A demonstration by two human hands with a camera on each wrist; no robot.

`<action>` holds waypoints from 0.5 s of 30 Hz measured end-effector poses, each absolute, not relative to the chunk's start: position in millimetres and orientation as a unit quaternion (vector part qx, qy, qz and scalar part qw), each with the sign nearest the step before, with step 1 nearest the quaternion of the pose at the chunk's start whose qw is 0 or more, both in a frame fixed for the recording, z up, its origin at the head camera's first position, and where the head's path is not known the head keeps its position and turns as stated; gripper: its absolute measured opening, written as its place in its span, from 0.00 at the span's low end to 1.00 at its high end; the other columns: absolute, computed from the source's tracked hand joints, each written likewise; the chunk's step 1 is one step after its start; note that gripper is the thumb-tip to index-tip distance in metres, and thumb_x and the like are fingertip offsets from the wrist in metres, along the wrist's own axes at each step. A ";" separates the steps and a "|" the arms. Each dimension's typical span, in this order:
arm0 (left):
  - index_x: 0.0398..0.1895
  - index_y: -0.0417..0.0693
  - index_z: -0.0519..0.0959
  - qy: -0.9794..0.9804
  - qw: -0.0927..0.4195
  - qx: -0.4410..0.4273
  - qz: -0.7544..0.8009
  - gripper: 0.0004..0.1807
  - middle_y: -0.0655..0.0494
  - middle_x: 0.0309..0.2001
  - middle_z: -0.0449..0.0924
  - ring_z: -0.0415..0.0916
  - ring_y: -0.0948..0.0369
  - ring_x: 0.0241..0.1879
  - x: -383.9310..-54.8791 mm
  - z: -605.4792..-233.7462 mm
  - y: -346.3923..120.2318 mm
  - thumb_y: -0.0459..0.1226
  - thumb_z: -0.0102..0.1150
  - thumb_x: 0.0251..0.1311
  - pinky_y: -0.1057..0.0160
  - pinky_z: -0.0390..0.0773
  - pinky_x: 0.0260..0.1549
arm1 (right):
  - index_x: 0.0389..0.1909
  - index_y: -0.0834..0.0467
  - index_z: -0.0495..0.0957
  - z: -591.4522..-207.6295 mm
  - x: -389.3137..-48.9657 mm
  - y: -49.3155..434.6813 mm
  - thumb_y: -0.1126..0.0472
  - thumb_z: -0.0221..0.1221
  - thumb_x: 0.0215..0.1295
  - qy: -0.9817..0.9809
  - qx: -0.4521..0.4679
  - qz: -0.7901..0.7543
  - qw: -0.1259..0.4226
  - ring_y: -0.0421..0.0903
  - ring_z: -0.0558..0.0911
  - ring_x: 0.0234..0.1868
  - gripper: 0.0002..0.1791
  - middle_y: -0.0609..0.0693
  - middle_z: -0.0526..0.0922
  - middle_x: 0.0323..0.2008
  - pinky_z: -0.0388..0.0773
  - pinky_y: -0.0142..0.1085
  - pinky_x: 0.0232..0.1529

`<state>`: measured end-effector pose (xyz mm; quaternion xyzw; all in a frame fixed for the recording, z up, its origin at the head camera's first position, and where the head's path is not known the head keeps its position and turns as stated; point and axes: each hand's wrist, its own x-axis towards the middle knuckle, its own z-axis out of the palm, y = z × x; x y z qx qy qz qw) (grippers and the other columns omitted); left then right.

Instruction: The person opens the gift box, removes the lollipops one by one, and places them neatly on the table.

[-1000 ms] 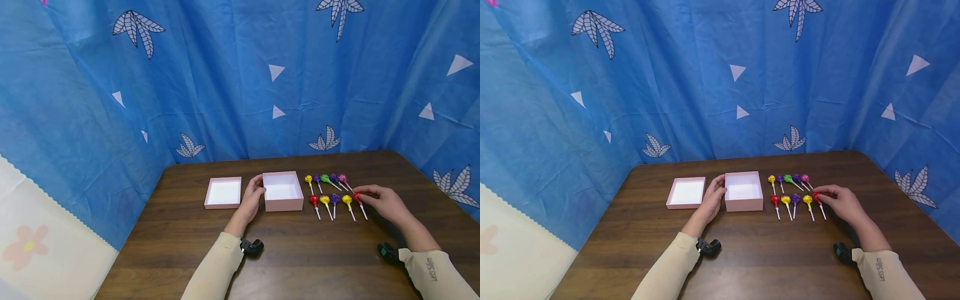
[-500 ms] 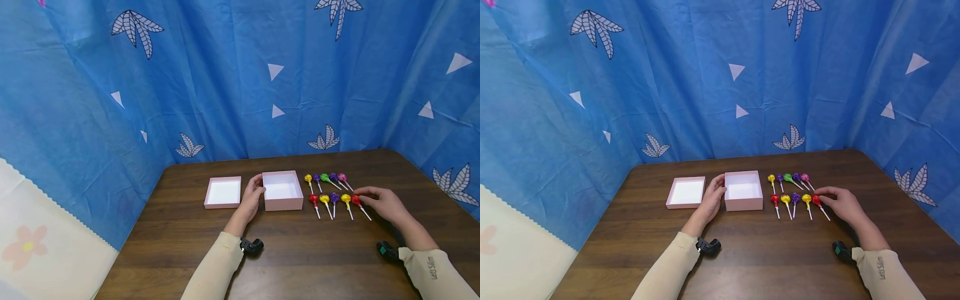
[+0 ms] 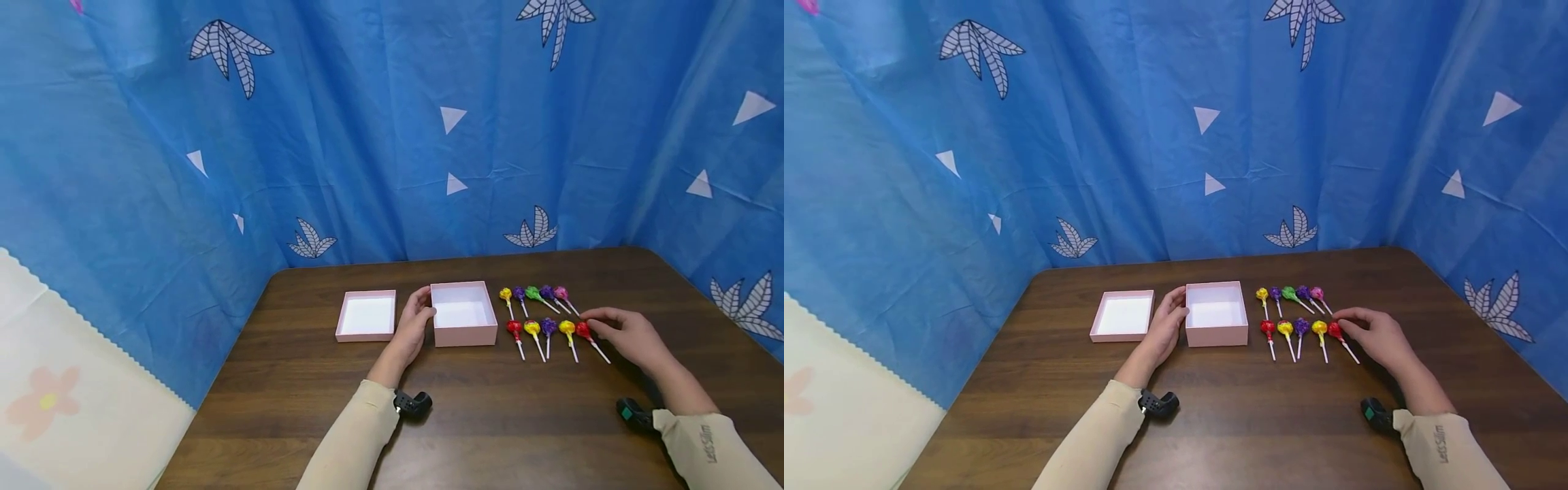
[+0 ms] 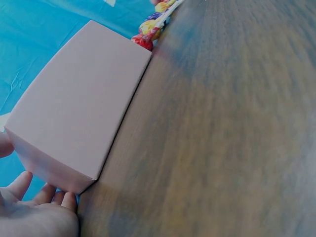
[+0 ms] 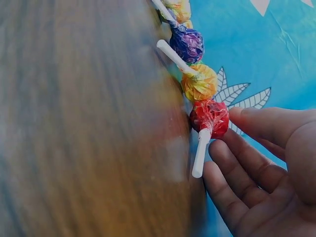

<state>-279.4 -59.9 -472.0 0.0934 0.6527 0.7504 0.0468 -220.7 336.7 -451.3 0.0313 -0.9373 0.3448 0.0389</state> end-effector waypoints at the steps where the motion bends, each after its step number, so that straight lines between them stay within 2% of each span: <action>1: 0.74 0.43 0.57 0.653 0.047 0.093 0.750 0.31 0.43 0.76 0.55 0.51 0.47 0.76 -279.6 -472.3 -59.0 0.31 0.47 0.68 0.46 0.52 0.77 | 0.58 0.59 0.80 -451.8 -220.0 337.1 0.48 0.51 0.75 -0.938 0.030 0.343 0.043 0.59 0.80 0.47 0.23 0.69 0.79 0.55 0.76 0.31 0.36; 6: 0.74 0.44 0.57 0.649 0.051 0.095 0.753 0.30 0.44 0.76 0.55 0.51 0.48 0.76 -280.7 -472.5 -56.6 0.32 0.46 0.69 0.46 0.51 0.77 | 0.56 0.60 0.80 -451.1 -216.3 335.1 0.51 0.52 0.76 -0.942 0.026 0.323 0.087 0.62 0.77 0.48 0.20 0.70 0.77 0.56 0.77 0.46 0.39; 11: 0.74 0.44 0.56 0.649 0.050 0.078 0.755 0.30 0.46 0.76 0.54 0.50 0.49 0.77 -281.5 -472.2 -58.6 0.35 0.46 0.71 0.47 0.50 0.78 | 0.51 0.61 0.82 -438.8 -214.9 322.5 0.58 0.60 0.70 -0.947 0.067 0.265 0.166 0.64 0.79 0.45 0.14 0.67 0.78 0.52 0.77 0.59 0.41; 15: 0.76 0.44 0.55 0.678 0.028 0.080 0.731 0.31 0.46 0.77 0.54 0.49 0.48 0.78 -282.6 -462.1 -64.1 0.37 0.48 0.71 0.46 0.51 0.77 | 0.54 0.59 0.81 -413.0 -213.3 306.4 0.56 0.65 0.64 -0.946 0.100 0.211 0.224 0.66 0.75 0.51 0.19 0.66 0.77 0.55 0.72 0.65 0.47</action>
